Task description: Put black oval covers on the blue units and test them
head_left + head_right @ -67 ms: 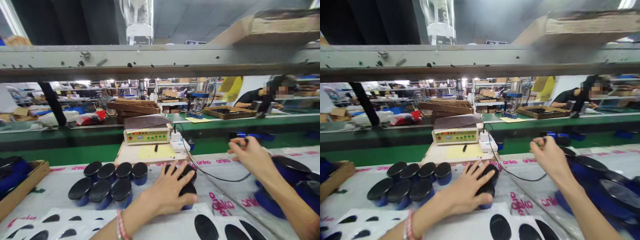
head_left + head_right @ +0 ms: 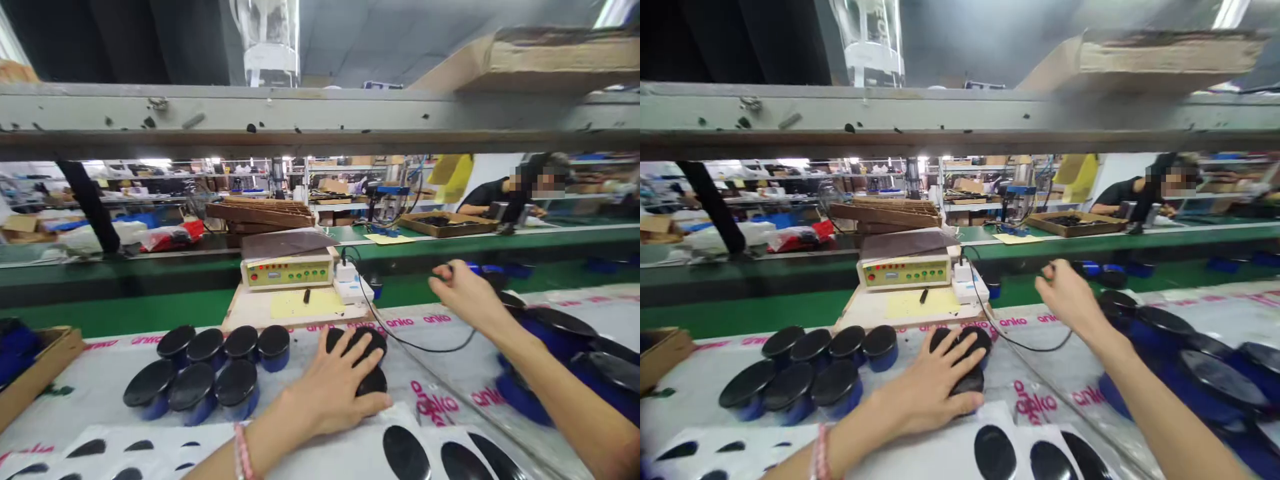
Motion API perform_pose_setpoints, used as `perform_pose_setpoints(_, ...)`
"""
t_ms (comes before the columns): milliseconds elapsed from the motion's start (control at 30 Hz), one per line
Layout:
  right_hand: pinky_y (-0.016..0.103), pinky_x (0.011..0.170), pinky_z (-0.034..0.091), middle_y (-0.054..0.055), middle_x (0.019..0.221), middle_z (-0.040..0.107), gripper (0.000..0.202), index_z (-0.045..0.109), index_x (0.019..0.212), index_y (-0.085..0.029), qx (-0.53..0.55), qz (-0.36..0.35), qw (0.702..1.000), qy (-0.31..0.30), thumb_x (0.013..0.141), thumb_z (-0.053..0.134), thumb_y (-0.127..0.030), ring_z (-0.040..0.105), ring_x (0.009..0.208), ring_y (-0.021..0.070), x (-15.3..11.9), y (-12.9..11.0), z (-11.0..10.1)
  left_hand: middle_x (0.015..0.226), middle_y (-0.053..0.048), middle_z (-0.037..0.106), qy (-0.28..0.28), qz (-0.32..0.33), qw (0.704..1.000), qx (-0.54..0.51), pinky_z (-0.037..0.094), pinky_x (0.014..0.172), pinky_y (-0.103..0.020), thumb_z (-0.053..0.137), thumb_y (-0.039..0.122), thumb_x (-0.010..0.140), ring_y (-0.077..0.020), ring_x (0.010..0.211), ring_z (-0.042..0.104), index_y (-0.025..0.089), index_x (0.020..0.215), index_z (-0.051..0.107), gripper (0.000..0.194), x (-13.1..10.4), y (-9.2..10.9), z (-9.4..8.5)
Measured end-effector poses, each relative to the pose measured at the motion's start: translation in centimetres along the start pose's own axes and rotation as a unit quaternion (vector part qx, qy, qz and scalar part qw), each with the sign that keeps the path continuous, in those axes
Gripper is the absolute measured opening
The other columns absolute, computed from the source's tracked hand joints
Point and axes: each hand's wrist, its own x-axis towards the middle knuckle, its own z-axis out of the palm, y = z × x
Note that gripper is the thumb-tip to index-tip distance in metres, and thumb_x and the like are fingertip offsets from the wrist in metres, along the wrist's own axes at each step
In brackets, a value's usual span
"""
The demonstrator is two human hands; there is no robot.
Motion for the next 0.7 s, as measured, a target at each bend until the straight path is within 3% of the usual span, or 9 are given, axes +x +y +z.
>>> perform_pose_setpoints(100, 0.033, 0.072, 0.051, 0.004, 0.096, 0.061, 0.021, 0.058, 0.103, -0.014, 0.0, -0.021, 0.997, -0.079, 0.09, 0.056, -0.031, 0.06, 0.08, 0.0144, 2.7, -2.1, 3.1, 0.154, -0.004, 0.014, 0.001, 0.007, 1.0, -0.01, 0.001, 0.11, -0.064, 0.023, 0.065, 0.09, -0.0299, 0.142, 0.008, 0.028, 0.144, 0.021, 0.066, 0.1, -0.1, 0.6)
perform_pose_setpoints(233, 0.034, 0.072, 0.053, 0.005, 0.1, 0.061, 0.024, 0.058, 0.105, -0.014, 0.03, -0.031, 0.988, -0.146, 0.09, 0.056, -0.033, 0.061, 0.082, 0.0154, 4.2, -4.3, 8.1, 0.154, -0.004, 0.015, 0.004, 0.017, 0.999, -0.039, -0.003, 0.109, -0.064, 0.029, 0.065, 0.089, -0.0297, 0.142, 0.007, 0.029, 0.144, 0.021, 0.067, 0.0, -0.4, 0.8)
perform_pose_setpoints(300, 0.032, 0.07, 0.052, 0.004, 0.098, 0.061, 0.024, 0.058, 0.104, -0.014, 0.048, -0.021, 0.987, -0.151, 0.091, 0.056, -0.034, 0.061, 0.08, 0.0147, 4.5, -4.9, 9.2, 0.154, -0.005, 0.014, 0.014, 0.023, 0.996, -0.085, -0.005, 0.11, -0.063, 0.037, 0.064, 0.087, -0.0297, 0.142, 0.003, 0.027, 0.145, 0.021, 0.071, 0.0, -0.5, 0.5)
perform_pose_setpoints(367, 0.032, 0.069, 0.051, 0.003, 0.093, 0.061, 0.024, 0.058, 0.099, -0.013, 0.063, -0.007, 0.989, -0.136, 0.089, 0.057, -0.035, 0.06, 0.077, 0.0142, 4.7, -5.0, 8.5, 0.153, -0.006, 0.02, 0.072, 0.012, 0.974, -0.214, -0.004, 0.113, -0.055, 0.048, 0.061, 0.083, -0.029, 0.142, 0.005, 0.024, 0.142, 0.032, 0.071, 0.1, -0.5, -0.2)
perform_pose_setpoints(433, 0.033, 0.066, 0.049, 0.004, 0.085, 0.06, 0.029, 0.058, 0.092, -0.013, 0.085, 0.0, 0.99, -0.11, 0.085, 0.06, -0.041, 0.059, 0.073, 0.0167, 4.3, -5.0, 6.4, 0.15, -0.008, 0.03, 0.159, -0.02, 0.915, -0.371, 0.005, 0.116, -0.047, 0.051, 0.059, 0.083, -0.0273, 0.141, 0.015, 0.022, 0.136, 0.042, 0.065, 0.3, -0.3, -1.0)
perform_pose_setpoints(533, 0.034, 0.067, 0.048, 0.005, 0.084, 0.061, 0.044, 0.055, 0.093, -0.017, 0.149, -0.037, 0.984, -0.087, 0.079, 0.054, -0.058, 0.06, 0.078, 0.0226, 1.3, -5.6, 1.8, 0.14, -0.016, 0.04, 0.215, -0.07, 0.827, -0.514, 0.041, 0.101, -0.045, 0.021, 0.064, 0.09, -0.0277, 0.124, 0.046, 0.016, 0.138, 0.035, 0.069, 0.8, 0.0, -2.1)
perform_pose_setpoints(600, 0.03, 0.07, 0.05, 0.004, 0.096, 0.063, 0.051, 0.053, 0.103, -0.021, 0.229, -0.106, 0.961, -0.11, 0.077, 0.049, -0.065, 0.061, 0.088, 0.0225, -2.2, -6.5, -0.9, 0.129, -0.019, 0.05, 0.151, -0.067, 0.766, -0.621, 0.055, 0.077, -0.038, 0.004, 0.066, 0.088, -0.026, 0.101, 0.063, 0.014, 0.137, 0.033, 0.077, 1.0, 0.1, -2.4)
perform_pose_setpoints(667, 0.03, 0.072, 0.051, 0.006, 0.103, 0.063, 0.05, 0.051, 0.108, -0.022, 0.358, -0.196, 0.897, -0.168, 0.075, 0.057, -0.058, 0.061, 0.091, 0.0233, -6.0, -7.7, -2.6, 0.11, -0.016, 0.061, 0.009, -0.036, 0.67, -0.742, 0.055, 0.062, -0.028, 0.0, 0.071, 0.085, -0.0229, 0.083, 0.069, 0.013, 0.131, 0.042, 0.085, 0.9, 0.2, -2.6)
perform_pose_setpoints(700, 0.031, 0.077, 0.05, 0.005, 0.105, 0.062, 0.047, 0.049, 0.111, -0.022, 0.365, -0.224, 0.884, -0.189, 0.077, 0.059, -0.052, 0.06, 0.095, 0.0228, -7.7, -8.3, -3.1, 0.101, -0.015, 0.064, -0.057, -0.022, 0.62, -0.782, 0.054, 0.059, -0.025, 0.003, 0.071, 0.085, -0.022, 0.078, 0.07, 0.011, 0.127, 0.047, 0.085, 0.8, 0.2, -2.7)
